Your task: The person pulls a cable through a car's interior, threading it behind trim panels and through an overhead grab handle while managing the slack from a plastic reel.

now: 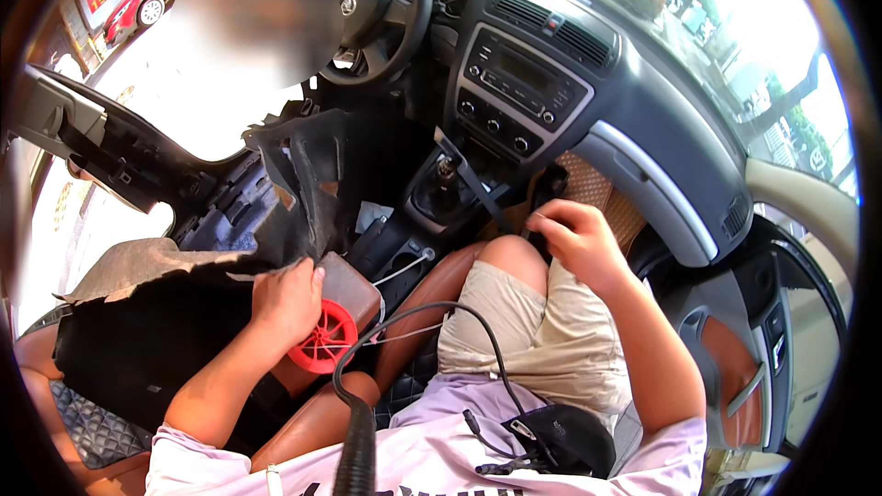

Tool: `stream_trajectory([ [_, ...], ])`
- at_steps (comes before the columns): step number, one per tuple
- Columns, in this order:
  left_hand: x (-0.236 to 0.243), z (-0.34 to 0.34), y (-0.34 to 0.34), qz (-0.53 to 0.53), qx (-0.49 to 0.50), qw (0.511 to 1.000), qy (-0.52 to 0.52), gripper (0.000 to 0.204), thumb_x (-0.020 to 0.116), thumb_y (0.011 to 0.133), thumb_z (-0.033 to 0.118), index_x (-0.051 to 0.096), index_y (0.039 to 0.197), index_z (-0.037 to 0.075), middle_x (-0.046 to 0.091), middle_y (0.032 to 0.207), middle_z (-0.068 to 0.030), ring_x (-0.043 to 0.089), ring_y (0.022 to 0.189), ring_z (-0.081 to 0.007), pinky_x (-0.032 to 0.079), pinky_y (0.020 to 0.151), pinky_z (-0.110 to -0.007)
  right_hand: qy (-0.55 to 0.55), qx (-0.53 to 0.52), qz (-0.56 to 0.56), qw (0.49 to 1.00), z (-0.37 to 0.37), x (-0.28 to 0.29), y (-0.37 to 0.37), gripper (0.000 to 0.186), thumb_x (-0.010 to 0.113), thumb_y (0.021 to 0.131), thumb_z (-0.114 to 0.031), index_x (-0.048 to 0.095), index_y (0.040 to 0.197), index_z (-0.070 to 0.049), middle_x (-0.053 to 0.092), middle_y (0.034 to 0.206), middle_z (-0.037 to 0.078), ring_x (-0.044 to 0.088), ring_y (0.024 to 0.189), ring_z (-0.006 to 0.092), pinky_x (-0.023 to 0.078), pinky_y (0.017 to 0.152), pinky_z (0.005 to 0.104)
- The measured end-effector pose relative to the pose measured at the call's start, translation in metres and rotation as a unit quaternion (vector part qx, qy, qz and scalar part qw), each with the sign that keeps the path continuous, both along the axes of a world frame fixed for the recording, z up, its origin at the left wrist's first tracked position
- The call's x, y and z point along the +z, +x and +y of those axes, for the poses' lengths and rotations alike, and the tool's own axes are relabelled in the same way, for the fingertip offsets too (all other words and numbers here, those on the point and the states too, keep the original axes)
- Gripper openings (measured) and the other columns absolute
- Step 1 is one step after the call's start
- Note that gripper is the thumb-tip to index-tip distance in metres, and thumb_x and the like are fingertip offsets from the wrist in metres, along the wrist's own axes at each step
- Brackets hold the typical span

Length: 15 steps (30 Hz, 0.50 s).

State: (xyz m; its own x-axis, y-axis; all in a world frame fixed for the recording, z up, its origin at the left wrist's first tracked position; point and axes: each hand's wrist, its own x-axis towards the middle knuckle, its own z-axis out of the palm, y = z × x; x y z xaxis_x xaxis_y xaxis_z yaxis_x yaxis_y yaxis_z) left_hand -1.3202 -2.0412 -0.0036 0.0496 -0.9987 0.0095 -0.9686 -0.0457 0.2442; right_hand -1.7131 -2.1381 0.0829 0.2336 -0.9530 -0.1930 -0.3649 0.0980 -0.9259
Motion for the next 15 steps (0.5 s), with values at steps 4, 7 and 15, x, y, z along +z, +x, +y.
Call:
stream_trajectory([
  [4, -0.009, 0.009, 0.003, 0.023, -0.001, 0.998, -0.053, 0.027, 0.059, 0.103, 0.027, 0.066, 0.090, 0.005, 0.072, 0.081, -0.0208, 0.071, 0.080, -0.0428, 0.055, 0.076, -0.053, -0.232, 0.192, 0.098, 0.949, -0.093, 0.015, 0.121, 0.027, 0.067, 0.094, -0.018, 0.076, 0.108, 0.003, 0.076, 0.088, 0.011, 0.069, 0.083, 0.0178, 0.056, 0.082, 0.0330],
  [7, -0.015, 0.009, 0.006, 0.009, -0.006, 0.997, -0.070, 0.027, 0.058, 0.104, 0.028, 0.066, 0.091, 0.006, 0.073, 0.079, -0.0203, 0.072, 0.079, -0.0413, 0.055, 0.075, -0.052, -0.238, 0.239, 0.194, 0.921, -0.136, 0.042, 0.231, 0.034, 0.069, 0.092, -0.031, 0.078, 0.103, -0.001, 0.077, 0.095, 0.018, 0.074, 0.087, 0.0283, 0.057, 0.084, 0.0384],
  [15, -0.011, 0.011, 0.014, 0.086, -0.013, 0.989, -0.124, 0.019, 0.068, 0.093, 0.023, 0.070, 0.097, 0.005, 0.070, 0.097, -0.0191, 0.066, 0.095, -0.0405, 0.052, 0.079, -0.053, -0.250, 0.306, 0.424, 0.815, -0.189, 0.007, 0.480, 0.067, 0.075, 0.084, -0.062, 0.076, 0.122, -0.006, 0.074, 0.127, 0.014, 0.070, 0.118, 0.0310, 0.056, 0.099, 0.0409],
])
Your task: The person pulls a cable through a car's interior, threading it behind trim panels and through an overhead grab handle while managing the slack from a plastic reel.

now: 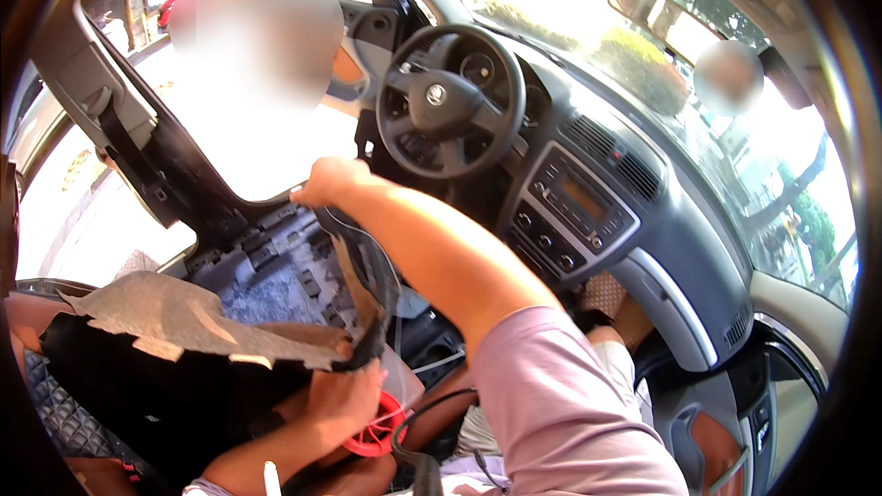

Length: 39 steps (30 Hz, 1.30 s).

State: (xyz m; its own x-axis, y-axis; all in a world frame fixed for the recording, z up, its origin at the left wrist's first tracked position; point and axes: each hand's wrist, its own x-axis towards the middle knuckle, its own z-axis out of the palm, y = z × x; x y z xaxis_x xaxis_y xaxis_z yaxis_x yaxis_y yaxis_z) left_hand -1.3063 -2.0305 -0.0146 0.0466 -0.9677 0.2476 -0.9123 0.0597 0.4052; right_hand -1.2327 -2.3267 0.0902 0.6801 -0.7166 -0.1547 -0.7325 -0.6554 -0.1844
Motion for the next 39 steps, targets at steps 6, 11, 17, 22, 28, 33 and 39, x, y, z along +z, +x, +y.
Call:
stream_trajectory([
  [6, -0.017, 0.002, -0.001, -0.013, -0.046, 0.998, 0.027, 0.032, 0.071, 0.090, 0.024, 0.065, 0.114, 0.003, 0.067, 0.106, -0.0149, 0.062, 0.098, -0.0351, 0.050, 0.084, -0.050, 0.030, -0.017, 0.153, 0.988, 0.001, -0.037, 0.019, 0.037, 0.071, 0.087, -0.023, 0.079, 0.122, -0.012, 0.075, 0.129, 0.010, 0.071, 0.121, 0.0277, 0.057, 0.097, 0.0432],
  [11, -0.010, 0.020, 0.012, -0.079, -0.067, 0.994, -0.019, 0.043, 0.077, 0.085, 0.032, 0.067, 0.115, 0.003, 0.060, 0.099, -0.0087, 0.057, 0.091, -0.0304, 0.045, 0.077, -0.047, -0.094, 0.069, 0.109, 0.987, -0.002, 0.002, -0.060, 0.022, 0.074, 0.078, -0.017, 0.082, 0.095, -0.006, 0.079, 0.104, 0.016, 0.076, 0.100, 0.0338, 0.061, 0.082, 0.0451],
  [17, 0.029, 0.052, 0.033, -0.158, -0.070, 0.968, 0.181, 0.067, 0.074, 0.087, 0.038, 0.060, 0.133, -0.008, 0.066, 0.123, -0.0204, 0.065, 0.112, -0.0333, 0.050, 0.096, -0.044, 0.005, 0.012, 0.152, 0.988, 0.007, 0.024, -0.296, 0.040, 0.069, 0.092, -0.036, 0.078, 0.086, 0.003, 0.072, 0.076, 0.023, 0.071, 0.069, 0.0376, 0.058, 0.068, 0.0465],
  [22, 0.137, 0.080, 0.037, -0.121, -0.176, 0.961, 0.178, 0.061, 0.071, 0.093, 0.037, 0.061, 0.135, -0.005, 0.073, 0.114, -0.0249, 0.073, 0.103, -0.0354, 0.056, 0.094, -0.044, 0.138, -0.223, -0.090, 0.961, 0.130, -0.019, -0.361, 0.038, 0.067, 0.089, -0.034, 0.078, 0.094, 0.002, 0.071, 0.080, 0.026, 0.072, 0.076, 0.0367, 0.058, 0.077, 0.0452],
  [28, 0.182, 0.009, 0.037, 0.021, -0.126, 0.991, 0.036, 0.043, 0.065, 0.100, 0.031, 0.067, 0.133, 0.003, 0.075, 0.109, -0.0191, 0.069, 0.108, -0.0395, 0.054, 0.094, -0.046, 0.119, -0.239, -0.128, 0.955, 0.193, -0.091, -0.397, 0.035, 0.066, 0.091, -0.031, 0.077, 0.089, 0.002, 0.072, 0.086, 0.027, 0.071, 0.085, 0.0450, 0.057, 0.082, 0.0508],
  [33, 0.092, -0.013, 0.080, -0.067, -0.089, 0.983, 0.147, 0.054, 0.060, 0.103, 0.038, 0.059, 0.145, 0.004, 0.060, 0.146, -0.0223, 0.060, 0.131, -0.0388, 0.047, 0.112, -0.045, 0.105, -0.225, -0.138, 0.959, 0.205, -0.108, -0.383, 0.035, 0.066, 0.092, -0.032, 0.078, 0.089, 0.000, 0.073, 0.088, 0.026, 0.071, 0.088, 0.0453, 0.057, 0.084, 0.0525],
  [39, 0.163, -0.103, 0.028, -0.082, -0.063, 0.921, 0.375, 0.059, 0.063, 0.101, 0.045, 0.064, 0.140, 0.001, 0.070, 0.134, -0.0200, 0.067, 0.123, -0.0329, 0.050, 0.108, -0.042, 0.117, -0.219, -0.120, 0.961, 0.215, -0.128, -0.392, 0.033, 0.063, 0.094, -0.031, 0.076, 0.088, -0.002, 0.073, 0.087, 0.025, 0.072, 0.088, 0.0447, 0.059, 0.082, 0.0522],
])
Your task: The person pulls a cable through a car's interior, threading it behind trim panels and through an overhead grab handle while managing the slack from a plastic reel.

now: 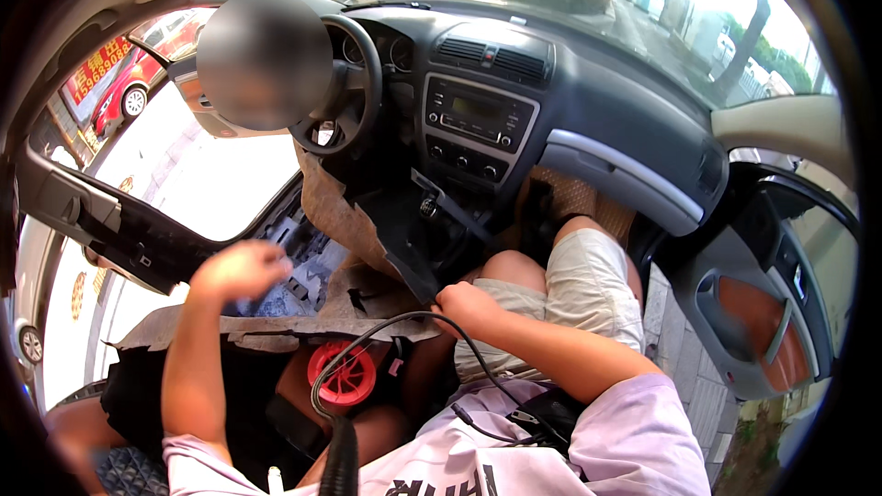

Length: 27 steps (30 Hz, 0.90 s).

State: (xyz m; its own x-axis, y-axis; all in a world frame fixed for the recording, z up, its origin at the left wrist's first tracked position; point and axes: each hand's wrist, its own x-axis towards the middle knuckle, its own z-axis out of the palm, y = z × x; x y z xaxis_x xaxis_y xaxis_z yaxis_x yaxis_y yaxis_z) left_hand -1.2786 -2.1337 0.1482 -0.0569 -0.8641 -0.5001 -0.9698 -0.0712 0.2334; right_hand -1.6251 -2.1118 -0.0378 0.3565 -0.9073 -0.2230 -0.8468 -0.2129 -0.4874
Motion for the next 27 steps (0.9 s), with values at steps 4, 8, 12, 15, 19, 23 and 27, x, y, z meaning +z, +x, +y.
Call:
stream_trajectory([
  [4, -0.050, -0.169, 0.044, -0.046, 0.031, 0.996, -0.076, 0.068, 0.063, 0.094, 0.061, 0.075, 0.111, -0.004, 0.072, 0.098, -0.0169, 0.068, 0.078, -0.0285, 0.059, 0.077, -0.042, 0.026, 0.041, -0.031, 0.998, 0.005, -0.009, 0.014, 0.031, 0.062, 0.093, -0.030, 0.076, 0.088, -0.002, 0.074, 0.087, 0.024, 0.072, 0.087, 0.0448, 0.060, 0.080, 0.0529],
  [8, -0.125, -0.292, 0.058, 0.044, 0.174, 0.976, -0.122, 0.081, 0.070, 0.088, 0.065, 0.068, 0.131, -0.005, 0.069, 0.123, -0.0226, 0.065, 0.113, -0.0366, 0.053, 0.094, -0.055, 0.014, 0.069, -0.032, 0.997, 0.005, -0.030, 0.017, 0.031, 0.060, 0.092, -0.030, 0.076, 0.088, -0.004, 0.074, 0.087, 0.022, 0.073, 0.084, 0.0429, 0.060, 0.076, 0.0527],
  [12, -0.216, -0.339, 0.072, 0.171, 0.254, 0.943, -0.133, 0.063, 0.074, 0.084, 0.043, 0.071, 0.128, -0.003, 0.071, 0.128, -0.0203, 0.065, 0.121, -0.0352, 0.051, 0.100, -0.049, 0.002, 0.048, -0.074, 0.996, 0.010, -0.030, 0.018, 0.032, 0.060, 0.092, -0.029, 0.076, 0.081, -0.003, 0.072, 0.079, 0.023, 0.073, 0.077, 0.0424, 0.059, 0.073, 0.0536],
  [15, -0.254, -0.322, 0.089, 0.094, 0.211, 0.945, -0.231, 0.051, 0.073, 0.081, 0.027, 0.073, 0.121, -0.003, 0.075, 0.119, -0.0236, 0.070, 0.116, -0.0385, 0.054, 0.098, -0.045, 0.056, 0.093, -0.031, 0.994, 0.002, -0.034, 0.025, 0.033, 0.061, 0.092, -0.033, 0.076, 0.088, -0.004, 0.074, 0.088, 0.020, 0.073, 0.080, 0.0413, 0.059, 0.074, 0.0539],
  [19, -0.241, -0.260, -0.018, -0.155, -0.055, 0.983, -0.077, 0.046, 0.072, 0.078, 0.016, 0.073, 0.122, -0.001, 0.073, 0.122, -0.0239, 0.071, 0.117, -0.0374, 0.057, 0.099, -0.048, 0.093, 0.069, -0.020, 0.993, 0.006, -0.072, 0.014, 0.034, 0.061, 0.091, -0.031, 0.075, 0.084, -0.001, 0.073, 0.086, 0.024, 0.072, 0.082, 0.0428, 0.057, 0.075, 0.0546],
  [23, -0.267, -0.221, -0.033, -0.143, -0.160, 0.975, -0.063, 0.037, 0.069, 0.085, 0.013, 0.077, 0.121, 0.011, 0.075, 0.122, -0.0178, 0.070, 0.118, -0.0356, 0.058, 0.098, -0.047, 0.060, 0.076, 0.014, 0.995, 0.013, -0.060, 0.013, 0.035, 0.061, 0.092, -0.031, 0.074, 0.089, 0.002, 0.073, 0.087, 0.025, 0.072, 0.084, 0.0441, 0.058, 0.076, 0.0549],
  [27, -0.218, -0.206, -0.032, -0.145, -0.212, 0.963, -0.080, 0.034, 0.067, 0.085, 0.010, 0.078, 0.117, 0.013, 0.076, 0.118, -0.0159, 0.071, 0.113, -0.0359, 0.058, 0.093, -0.046, 0.102, 0.071, 0.041, 0.991, 0.009, -0.061, 0.014, 0.036, 0.062, 0.092, -0.032, 0.075, 0.090, 0.002, 0.074, 0.093, 0.026, 0.073, 0.090, 0.0453, 0.059, 0.082, 0.0552],
])
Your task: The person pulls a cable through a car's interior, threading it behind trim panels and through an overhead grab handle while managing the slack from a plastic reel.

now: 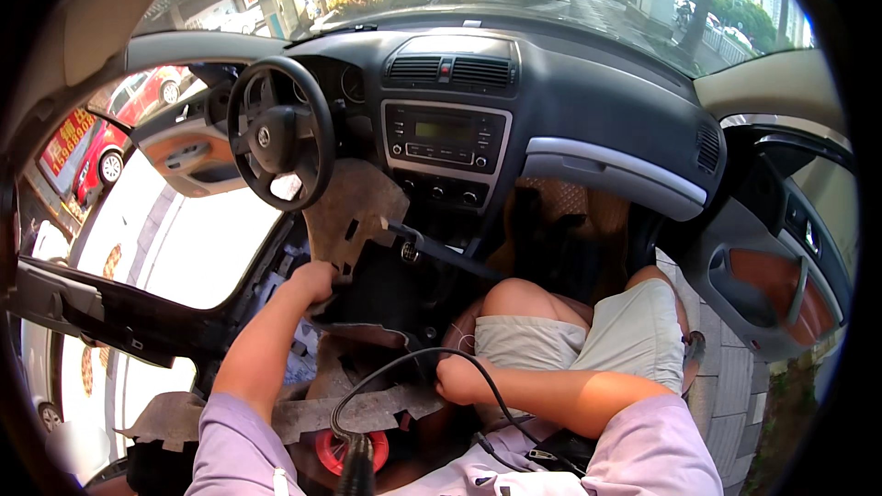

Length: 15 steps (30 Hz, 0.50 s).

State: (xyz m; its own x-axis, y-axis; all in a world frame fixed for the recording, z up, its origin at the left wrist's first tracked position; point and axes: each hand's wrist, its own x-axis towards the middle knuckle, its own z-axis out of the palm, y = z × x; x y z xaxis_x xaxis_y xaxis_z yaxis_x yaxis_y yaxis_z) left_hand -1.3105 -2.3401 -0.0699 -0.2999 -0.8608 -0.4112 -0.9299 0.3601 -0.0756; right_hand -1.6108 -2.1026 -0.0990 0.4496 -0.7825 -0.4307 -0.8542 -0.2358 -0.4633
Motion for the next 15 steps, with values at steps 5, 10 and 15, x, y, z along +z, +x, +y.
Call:
stream_trajectory([
  [5, 0.058, 0.054, 0.015, 0.076, -0.037, 0.993, -0.078, 0.036, 0.064, 0.081, 0.007, 0.079, 0.113, 0.014, 0.075, 0.107, -0.0190, 0.071, 0.105, -0.0385, 0.057, 0.089, -0.048, 0.032, 0.037, -0.023, 0.999, 0.004, -0.019, 0.006, 0.040, 0.060, 0.095, -0.036, 0.077, 0.096, 0.000, 0.075, 0.099, 0.025, 0.073, 0.095, 0.0449, 0.059, 0.086, 0.0530],
  [10, 0.138, 0.099, -0.009, 0.286, -0.008, 0.948, -0.138, 0.035, 0.056, 0.080, -0.001, 0.078, 0.106, 0.008, 0.070, 0.096, -0.0265, 0.067, 0.096, -0.0467, 0.055, 0.082, -0.048, 0.070, 0.162, 0.008, 0.984, 0.010, -0.062, 0.004, 0.052, 0.041, 0.109, -0.047, 0.074, 0.122, -0.009, 0.076, 0.111, 0.020, 0.071, 0.107, 0.0372, 0.052, 0.101, 0.0495],
  [15, 0.151, 0.070, -0.031, 0.355, -0.048, 0.926, -0.115, 0.040, 0.057, 0.080, -0.006, 0.077, 0.112, 0.005, 0.072, 0.096, -0.0269, 0.075, 0.090, -0.0345, 0.056, 0.081, -0.040, 0.176, 0.057, -0.132, 0.974, 0.017, -0.069, -0.001, 0.048, 0.047, 0.109, -0.044, 0.075, 0.092, -0.008, 0.075, 0.083, 0.010, 0.071, 0.082, 0.0298, 0.055, 0.085, 0.0427],
])
